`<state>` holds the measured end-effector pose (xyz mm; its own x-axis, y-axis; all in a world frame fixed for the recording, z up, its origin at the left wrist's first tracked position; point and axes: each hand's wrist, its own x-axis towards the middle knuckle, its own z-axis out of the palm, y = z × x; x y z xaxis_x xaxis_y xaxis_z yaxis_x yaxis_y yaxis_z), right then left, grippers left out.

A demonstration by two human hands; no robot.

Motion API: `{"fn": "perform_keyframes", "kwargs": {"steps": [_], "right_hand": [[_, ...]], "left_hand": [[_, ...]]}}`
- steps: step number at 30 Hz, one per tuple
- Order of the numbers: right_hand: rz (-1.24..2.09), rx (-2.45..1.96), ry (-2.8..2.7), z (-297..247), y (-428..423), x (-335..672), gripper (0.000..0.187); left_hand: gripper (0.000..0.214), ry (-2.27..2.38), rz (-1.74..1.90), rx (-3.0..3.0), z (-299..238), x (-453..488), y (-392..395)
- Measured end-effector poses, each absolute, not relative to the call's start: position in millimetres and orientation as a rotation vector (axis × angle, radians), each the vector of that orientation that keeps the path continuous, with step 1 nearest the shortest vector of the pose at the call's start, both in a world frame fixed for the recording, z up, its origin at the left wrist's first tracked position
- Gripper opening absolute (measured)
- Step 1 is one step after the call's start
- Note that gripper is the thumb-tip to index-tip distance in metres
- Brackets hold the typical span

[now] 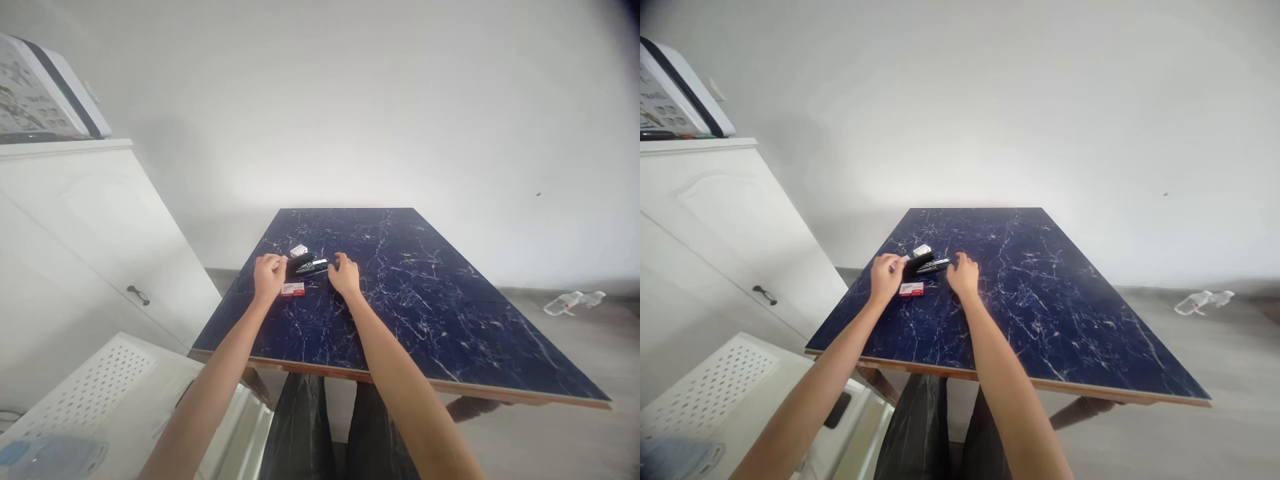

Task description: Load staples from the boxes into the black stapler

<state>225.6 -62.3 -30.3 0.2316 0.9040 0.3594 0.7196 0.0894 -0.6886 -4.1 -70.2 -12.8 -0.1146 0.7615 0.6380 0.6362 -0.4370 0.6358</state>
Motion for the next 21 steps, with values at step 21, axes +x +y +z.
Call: {"fn": "perform_keyframes", "kwargs": {"steps": [21], "right_hand": [[0.592, -1.444, -1.626, -46, -8, 198, 0.072]], "left_hand": [[0.038, 1.629, 1.253, 2.042, -38, -48, -31]]}}
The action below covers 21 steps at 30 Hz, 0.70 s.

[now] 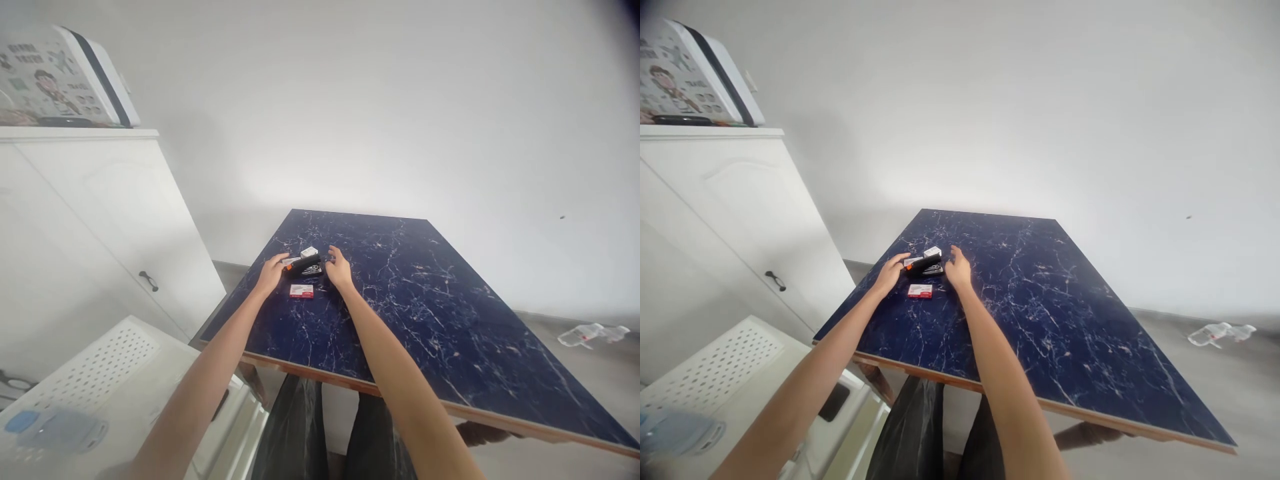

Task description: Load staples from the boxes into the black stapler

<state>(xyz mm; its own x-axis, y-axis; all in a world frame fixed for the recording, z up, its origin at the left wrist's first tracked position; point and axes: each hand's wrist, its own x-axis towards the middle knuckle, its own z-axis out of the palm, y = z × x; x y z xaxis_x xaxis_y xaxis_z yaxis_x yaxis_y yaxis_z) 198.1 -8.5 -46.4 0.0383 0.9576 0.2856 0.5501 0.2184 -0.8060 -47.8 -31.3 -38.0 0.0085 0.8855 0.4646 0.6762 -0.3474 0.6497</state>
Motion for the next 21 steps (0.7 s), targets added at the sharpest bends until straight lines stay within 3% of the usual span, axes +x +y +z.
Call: {"fn": "perform_keyframes", "kwargs": {"steps": [5, 10, 13, 15, 21], "right_hand": [[0.466, -1.210, -2.000, -45, 50, 200, 0.079], [0.459, -1.153, -2.147, -48, 71, 192, 0.058], [0.409, -1.303, -1.994, -52, 64, 196, 0.042], [0.363, -1.415, -1.827, -52, 54, 201, 0.041], [0.313, -1.428, -1.339, -40, 7, 205, 0.037]], "left_hand": [[0.038, 1.516, 1.130, 2.126, -45, -64, -27], [0.024, 1.542, 1.328, 2.107, -44, -63, -28], [0.024, 1.562, 1.572, 1.982, -34, -59, -35], [0.028, 1.553, 1.657, 1.969, -26, -57, -43], [0.019, 1.451, 1.576, 2.217, -18, -53, -64]]}}
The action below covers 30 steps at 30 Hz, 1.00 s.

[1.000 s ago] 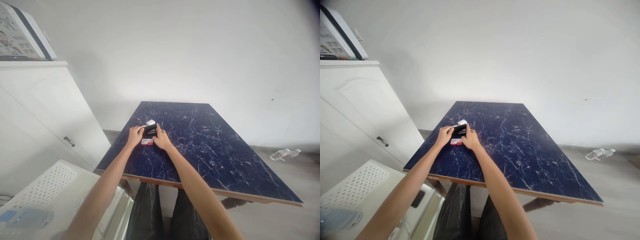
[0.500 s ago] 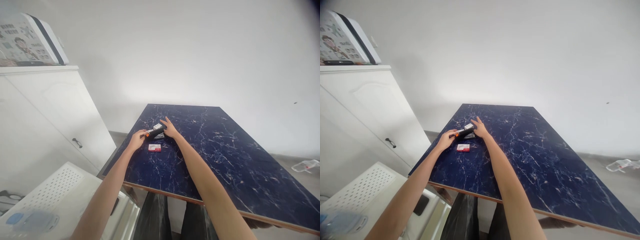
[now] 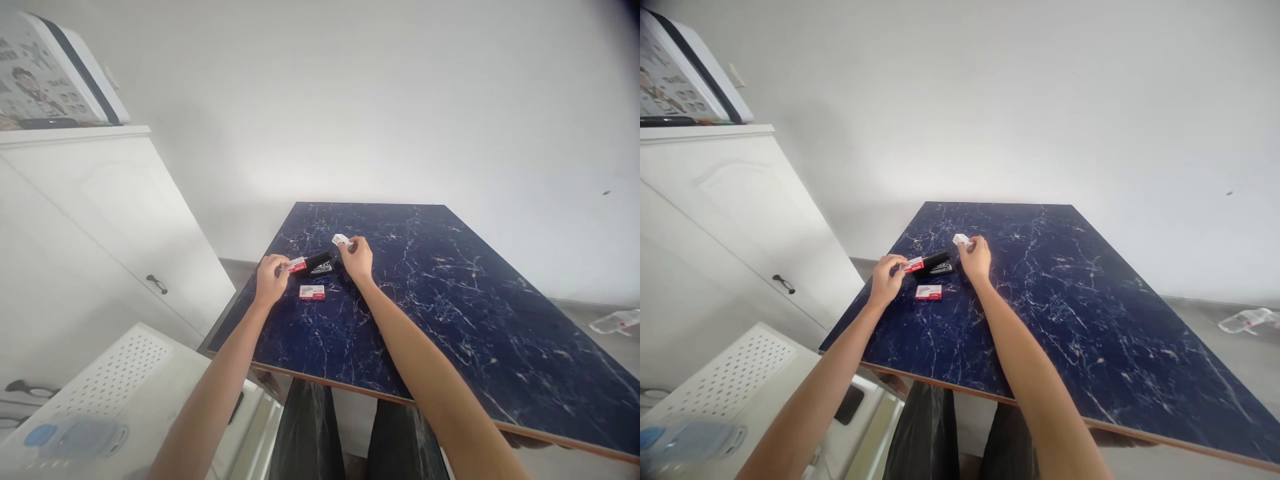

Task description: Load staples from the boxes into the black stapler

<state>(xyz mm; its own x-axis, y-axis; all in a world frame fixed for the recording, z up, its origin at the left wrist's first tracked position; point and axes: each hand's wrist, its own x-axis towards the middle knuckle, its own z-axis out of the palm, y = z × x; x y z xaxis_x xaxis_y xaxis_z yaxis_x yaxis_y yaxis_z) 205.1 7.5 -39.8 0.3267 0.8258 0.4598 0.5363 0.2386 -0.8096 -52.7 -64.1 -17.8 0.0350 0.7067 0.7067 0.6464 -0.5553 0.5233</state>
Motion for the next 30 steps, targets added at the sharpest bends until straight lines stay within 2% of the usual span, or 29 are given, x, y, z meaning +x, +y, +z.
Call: {"fn": "perform_keyframes", "kwargs": {"steps": [5, 11, 16, 22, 27, 30], "right_hand": [[0.270, -1.289, -1.361, -33, -46, 204, 0.029], [0.130, -1.401, -1.853, -36, -85, 205, 0.019], [0.173, -1.393, -2.075, -36, -84, 200, 0.023], [0.289, -1.211, -2.092, -32, -86, 201, 0.044], [0.440, -1.271, -1.902, -34, -82, 209, 0.045], [0.459, -1.272, -1.928, -36, -80, 211, 0.044]], "left_hand": [[0.019, 1.613, 1.464, 2.235, -21, -50, -73], [0.029, 1.750, 1.202, 2.265, -23, -45, -74], [0.018, 2.041, 1.011, 2.270, -29, -45, -69], [0.036, 1.866, 1.236, 2.454, -26, -42, -58], [0.046, 1.703, 1.533, 2.226, -24, -51, -53], [0.042, 1.758, 1.457, 2.101, -27, -54, -52]]}}
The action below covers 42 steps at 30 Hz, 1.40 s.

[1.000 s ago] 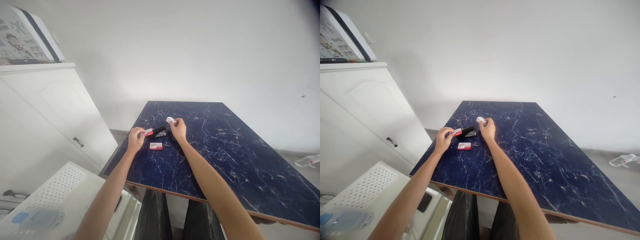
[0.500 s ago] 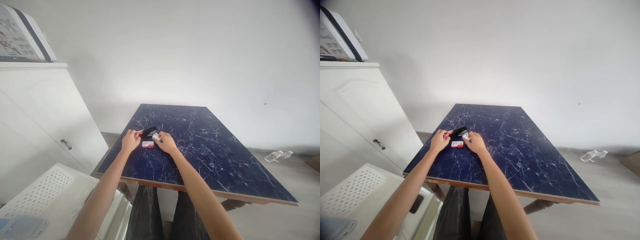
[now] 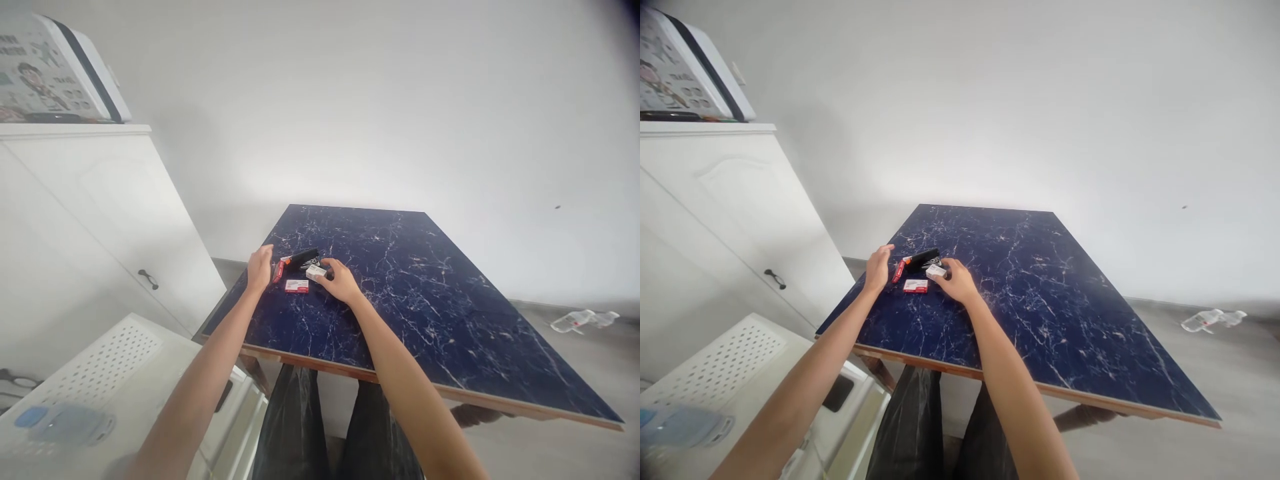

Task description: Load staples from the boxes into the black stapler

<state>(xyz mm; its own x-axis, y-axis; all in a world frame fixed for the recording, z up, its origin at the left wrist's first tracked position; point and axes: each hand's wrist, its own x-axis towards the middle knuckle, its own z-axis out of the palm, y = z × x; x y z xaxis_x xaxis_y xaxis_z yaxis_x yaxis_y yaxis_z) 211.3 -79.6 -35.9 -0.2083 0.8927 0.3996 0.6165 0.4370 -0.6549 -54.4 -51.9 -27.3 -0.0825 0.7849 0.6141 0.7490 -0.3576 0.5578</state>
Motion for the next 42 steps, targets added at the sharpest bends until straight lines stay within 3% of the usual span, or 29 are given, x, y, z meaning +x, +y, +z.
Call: {"fn": "perform_keyframes", "kwargs": {"steps": [4, 9, 15, 27, 32, 36, 39, 42], "right_hand": [[0.415, -1.255, -2.000, -36, -81, 212, 0.034], [0.409, -1.288, -1.971, -32, -85, 210, 0.036], [0.418, -1.285, -1.966, -34, -83, 210, 0.041], [0.440, -1.197, -2.080, -26, -85, 228, 0.030], [0.720, -1.176, -2.107, -12, -101, 287, 0.020], [0.572, -1.342, -1.736, -12, -112, 337, 0.029], [0.557, -1.328, -1.564, -17, -112, 352, 0.018], [0.613, -1.317, -1.646, -20, -111, 344, 0.033]], "left_hand": [[0.025, 1.719, 1.185, 2.242, -31, -52, -48], [0.035, 1.753, 1.215, 2.235, -30, -53, -43], [0.053, 1.585, 0.829, 2.445, -32, -40, -35], [0.025, 1.396, 0.827, 2.499, -32, 13, -36], [0.035, 1.264, 0.751, 2.502, -35, 57, -51], [0.043, 1.037, 0.705, 2.511, -34, 70, -59], [0.048, 1.022, 0.698, 2.508, -29, 57, -59], [0.053, 1.054, 0.657, 2.442, -21, 38, -60]]}}
